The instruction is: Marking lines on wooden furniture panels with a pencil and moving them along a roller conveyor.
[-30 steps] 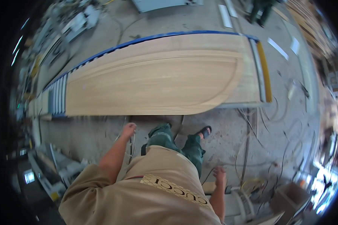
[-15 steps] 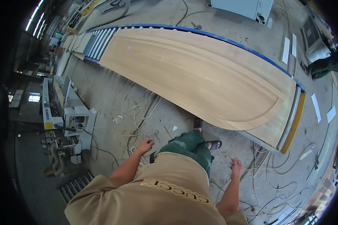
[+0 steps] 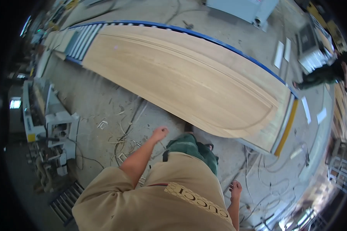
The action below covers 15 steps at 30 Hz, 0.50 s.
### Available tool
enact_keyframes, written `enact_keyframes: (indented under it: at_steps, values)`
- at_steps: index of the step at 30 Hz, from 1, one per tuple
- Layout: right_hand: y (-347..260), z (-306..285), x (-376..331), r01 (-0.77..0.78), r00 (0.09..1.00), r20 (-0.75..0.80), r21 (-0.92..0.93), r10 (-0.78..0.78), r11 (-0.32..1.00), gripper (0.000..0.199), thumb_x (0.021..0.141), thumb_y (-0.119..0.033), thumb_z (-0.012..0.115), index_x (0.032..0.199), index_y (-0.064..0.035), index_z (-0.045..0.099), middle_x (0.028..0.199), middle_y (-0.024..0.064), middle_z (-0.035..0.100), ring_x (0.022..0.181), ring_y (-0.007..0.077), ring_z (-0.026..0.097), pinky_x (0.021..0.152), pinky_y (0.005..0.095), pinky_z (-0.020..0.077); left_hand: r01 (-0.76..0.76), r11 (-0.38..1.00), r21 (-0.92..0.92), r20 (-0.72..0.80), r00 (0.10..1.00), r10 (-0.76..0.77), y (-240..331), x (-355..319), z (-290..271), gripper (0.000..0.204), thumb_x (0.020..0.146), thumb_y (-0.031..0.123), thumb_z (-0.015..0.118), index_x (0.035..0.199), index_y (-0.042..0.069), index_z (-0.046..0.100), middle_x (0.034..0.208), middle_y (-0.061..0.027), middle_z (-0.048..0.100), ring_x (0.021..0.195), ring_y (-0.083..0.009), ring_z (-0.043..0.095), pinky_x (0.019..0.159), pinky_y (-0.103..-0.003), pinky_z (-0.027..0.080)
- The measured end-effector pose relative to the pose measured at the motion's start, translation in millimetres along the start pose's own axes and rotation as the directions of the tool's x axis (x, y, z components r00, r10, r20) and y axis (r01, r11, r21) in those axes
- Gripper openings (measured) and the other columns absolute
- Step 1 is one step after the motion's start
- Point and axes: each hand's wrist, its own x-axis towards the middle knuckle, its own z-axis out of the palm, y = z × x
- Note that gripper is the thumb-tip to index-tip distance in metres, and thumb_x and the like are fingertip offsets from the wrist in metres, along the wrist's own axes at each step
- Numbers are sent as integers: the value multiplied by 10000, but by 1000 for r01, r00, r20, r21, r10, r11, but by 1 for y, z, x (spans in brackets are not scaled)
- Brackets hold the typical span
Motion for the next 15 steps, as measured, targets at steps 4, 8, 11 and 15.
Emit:
enact_keyframes:
  at_steps: [4,8,11,15]
  values:
    - [38,-17,-7,-72,993,-90,-2,72,997,230,991,-255,660,1114,-69,718,936,27,708,832,141,689,658,300,512,77,959,-274,56,996,-65,8,40,-32,320,984,309,679,1173,57,736,927,-62,727,820,-184,677,741,-341,542]
    - [51,3,0,-68,994,-82,73,74,995,272,1014,-299,652,1186,-94,699,1017,17,727,848,142,684,694,311,520,121,944,-308,44,993,-112,45,43,-52,295,1005,275,653,1228,87,701,936,-12,671,700,-115,608,552,-271,463]
    - [49,15,13,-9,999,-39,113,14,994,269,1005,-284,667,1175,-83,717,1002,20,729,876,139,697,705,302,524,135,940,-313,69,990,-120,59,31,-36,278,1011,274,648,1202,76,687,895,-8,638,683,-109,593,537,-265,448]
    - [30,18,40,164,985,55,38,-166,986,347,993,-298,681,1226,-44,725,1056,80,758,961,196,727,786,338,555,166,952,-257,119,983,-140,47,16,-20,287,1005,271,659,1207,69,680,898,-34,647,681,-125,598,541,-275,455]
